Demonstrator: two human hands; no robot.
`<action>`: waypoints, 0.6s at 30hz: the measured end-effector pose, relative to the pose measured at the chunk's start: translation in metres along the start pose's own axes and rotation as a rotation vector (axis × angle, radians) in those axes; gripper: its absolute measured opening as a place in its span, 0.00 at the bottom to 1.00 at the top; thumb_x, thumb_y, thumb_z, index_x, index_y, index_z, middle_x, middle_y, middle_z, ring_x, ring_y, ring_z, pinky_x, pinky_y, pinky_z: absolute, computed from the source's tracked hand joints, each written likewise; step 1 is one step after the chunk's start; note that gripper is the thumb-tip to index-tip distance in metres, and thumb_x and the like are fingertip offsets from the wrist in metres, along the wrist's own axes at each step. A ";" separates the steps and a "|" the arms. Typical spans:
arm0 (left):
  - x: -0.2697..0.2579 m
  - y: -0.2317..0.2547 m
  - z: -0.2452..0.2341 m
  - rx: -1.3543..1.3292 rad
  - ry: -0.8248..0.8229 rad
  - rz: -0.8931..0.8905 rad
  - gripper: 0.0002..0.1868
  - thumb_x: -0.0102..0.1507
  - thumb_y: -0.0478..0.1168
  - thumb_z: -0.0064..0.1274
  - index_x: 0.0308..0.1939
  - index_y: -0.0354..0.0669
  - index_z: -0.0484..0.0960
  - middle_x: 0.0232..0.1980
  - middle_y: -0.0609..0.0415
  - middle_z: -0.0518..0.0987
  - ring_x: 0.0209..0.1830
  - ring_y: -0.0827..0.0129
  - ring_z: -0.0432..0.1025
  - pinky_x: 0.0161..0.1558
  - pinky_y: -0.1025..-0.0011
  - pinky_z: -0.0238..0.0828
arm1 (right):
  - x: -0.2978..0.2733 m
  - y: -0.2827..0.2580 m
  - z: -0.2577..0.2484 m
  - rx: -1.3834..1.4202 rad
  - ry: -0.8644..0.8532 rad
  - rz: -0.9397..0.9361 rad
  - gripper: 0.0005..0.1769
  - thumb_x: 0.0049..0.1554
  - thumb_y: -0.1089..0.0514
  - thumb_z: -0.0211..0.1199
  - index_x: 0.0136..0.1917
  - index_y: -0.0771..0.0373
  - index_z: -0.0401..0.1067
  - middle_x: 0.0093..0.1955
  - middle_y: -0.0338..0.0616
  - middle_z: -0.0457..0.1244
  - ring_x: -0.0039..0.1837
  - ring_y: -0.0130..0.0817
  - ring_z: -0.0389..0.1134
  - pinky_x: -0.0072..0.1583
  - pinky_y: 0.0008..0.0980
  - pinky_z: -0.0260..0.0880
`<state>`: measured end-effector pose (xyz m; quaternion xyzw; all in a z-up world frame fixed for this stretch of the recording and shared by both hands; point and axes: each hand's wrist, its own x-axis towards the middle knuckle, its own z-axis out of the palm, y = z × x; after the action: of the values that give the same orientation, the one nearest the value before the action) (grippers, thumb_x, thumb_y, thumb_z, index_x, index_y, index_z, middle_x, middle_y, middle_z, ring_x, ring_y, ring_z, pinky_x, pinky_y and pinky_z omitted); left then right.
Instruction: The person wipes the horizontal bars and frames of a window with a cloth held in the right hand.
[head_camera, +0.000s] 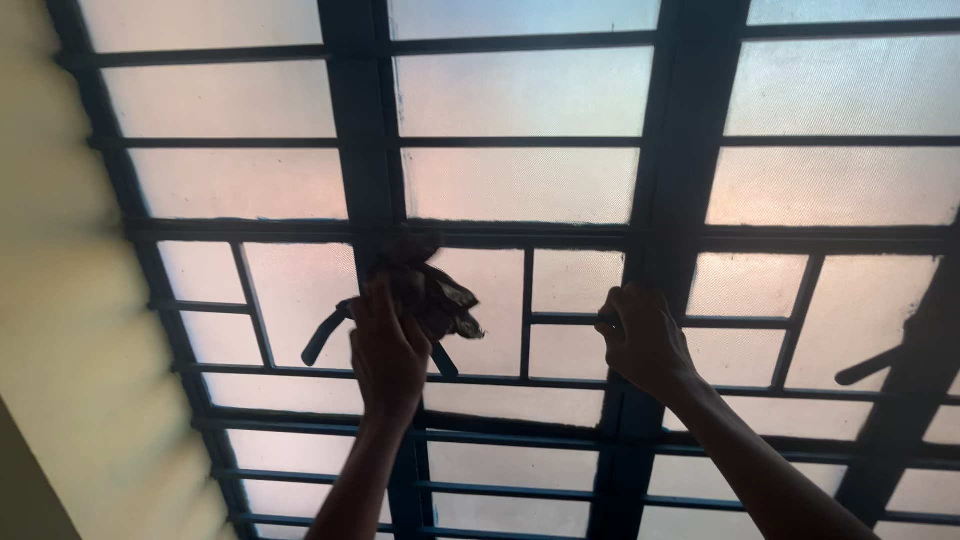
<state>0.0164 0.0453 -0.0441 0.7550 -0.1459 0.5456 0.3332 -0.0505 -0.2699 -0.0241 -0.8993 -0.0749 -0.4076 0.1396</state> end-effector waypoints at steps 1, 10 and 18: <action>-0.006 0.004 0.000 -0.012 0.005 0.035 0.25 0.70 0.34 0.47 0.71 0.38 0.63 0.52 0.35 0.72 0.40 0.60 0.77 0.32 0.68 0.81 | 0.001 -0.001 -0.001 -0.013 0.015 -0.014 0.10 0.50 0.61 0.72 0.41 0.63 0.71 0.46 0.47 0.63 0.56 0.44 0.63 0.53 0.43 0.71; -0.052 0.028 0.006 0.000 -0.223 -0.036 0.26 0.64 0.34 0.52 0.67 0.45 0.70 0.50 0.35 0.71 0.40 0.57 0.79 0.34 0.68 0.83 | 0.001 -0.006 -0.002 0.008 -0.040 0.083 0.07 0.53 0.62 0.70 0.41 0.62 0.71 0.45 0.45 0.63 0.56 0.41 0.63 0.52 0.43 0.71; -0.086 0.021 0.014 -0.111 -0.313 -0.127 0.30 0.65 0.31 0.48 0.72 0.52 0.65 0.50 0.39 0.70 0.40 0.61 0.79 0.33 0.71 0.84 | 0.003 -0.001 -0.001 0.001 -0.051 0.059 0.08 0.53 0.61 0.71 0.43 0.63 0.73 0.46 0.46 0.64 0.55 0.41 0.63 0.51 0.41 0.71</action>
<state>-0.0166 0.0086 -0.1187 0.8189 -0.1779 0.3901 0.3815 -0.0498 -0.2694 -0.0210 -0.9112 -0.0522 -0.3801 0.1501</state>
